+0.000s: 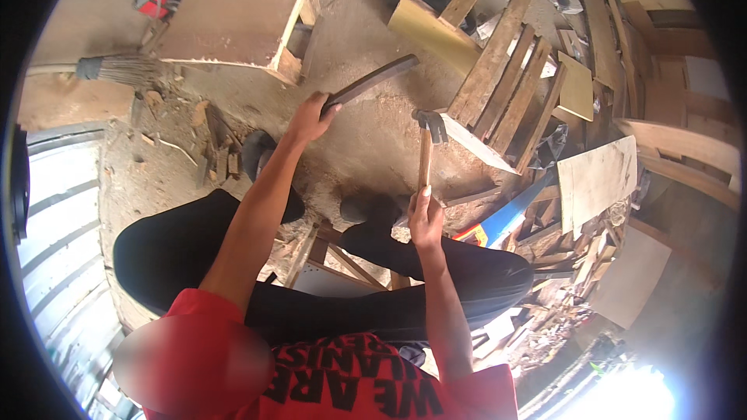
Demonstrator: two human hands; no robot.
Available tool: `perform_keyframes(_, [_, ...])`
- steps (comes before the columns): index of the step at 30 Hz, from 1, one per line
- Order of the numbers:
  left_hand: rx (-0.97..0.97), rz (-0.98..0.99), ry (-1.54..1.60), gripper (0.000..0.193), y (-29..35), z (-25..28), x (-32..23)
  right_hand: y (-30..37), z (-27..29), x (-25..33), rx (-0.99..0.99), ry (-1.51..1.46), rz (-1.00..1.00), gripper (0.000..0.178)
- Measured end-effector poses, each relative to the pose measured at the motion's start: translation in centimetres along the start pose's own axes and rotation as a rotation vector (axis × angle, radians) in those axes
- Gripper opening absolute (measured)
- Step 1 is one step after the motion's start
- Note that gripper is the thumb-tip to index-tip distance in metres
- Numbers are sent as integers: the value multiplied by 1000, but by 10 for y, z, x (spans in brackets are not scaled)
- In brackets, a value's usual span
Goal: The person sits on the floor and uses a hammer to drive nails into a wooden pallet structure. They repeatedly position a wooden plank, strike it with the hammer, and adjust the pieces to assemble the frame.
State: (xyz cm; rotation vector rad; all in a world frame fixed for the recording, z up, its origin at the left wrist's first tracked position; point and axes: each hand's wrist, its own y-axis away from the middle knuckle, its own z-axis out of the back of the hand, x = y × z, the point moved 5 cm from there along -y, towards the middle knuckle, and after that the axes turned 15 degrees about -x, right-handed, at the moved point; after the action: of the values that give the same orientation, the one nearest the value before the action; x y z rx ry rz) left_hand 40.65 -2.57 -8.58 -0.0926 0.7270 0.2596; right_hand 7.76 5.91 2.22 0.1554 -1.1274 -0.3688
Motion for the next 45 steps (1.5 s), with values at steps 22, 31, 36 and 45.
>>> perform_keyframes(22, [686,205,977,60,100,109,-324,-44,151,221,-284,-921,109,44])
perform_keyframes(31, [404,-257,550,29,121,119,-344,-4,184,194,-56,-1138,130,42])
perform_keyframes(36, [344,-361,480,34,123,138,-361,9,195,207,-24,-1224,185,44])
perform_keyframes(45, [840,-42,770,39,159,168,-391,13,200,204,-92,-1138,-54,41])
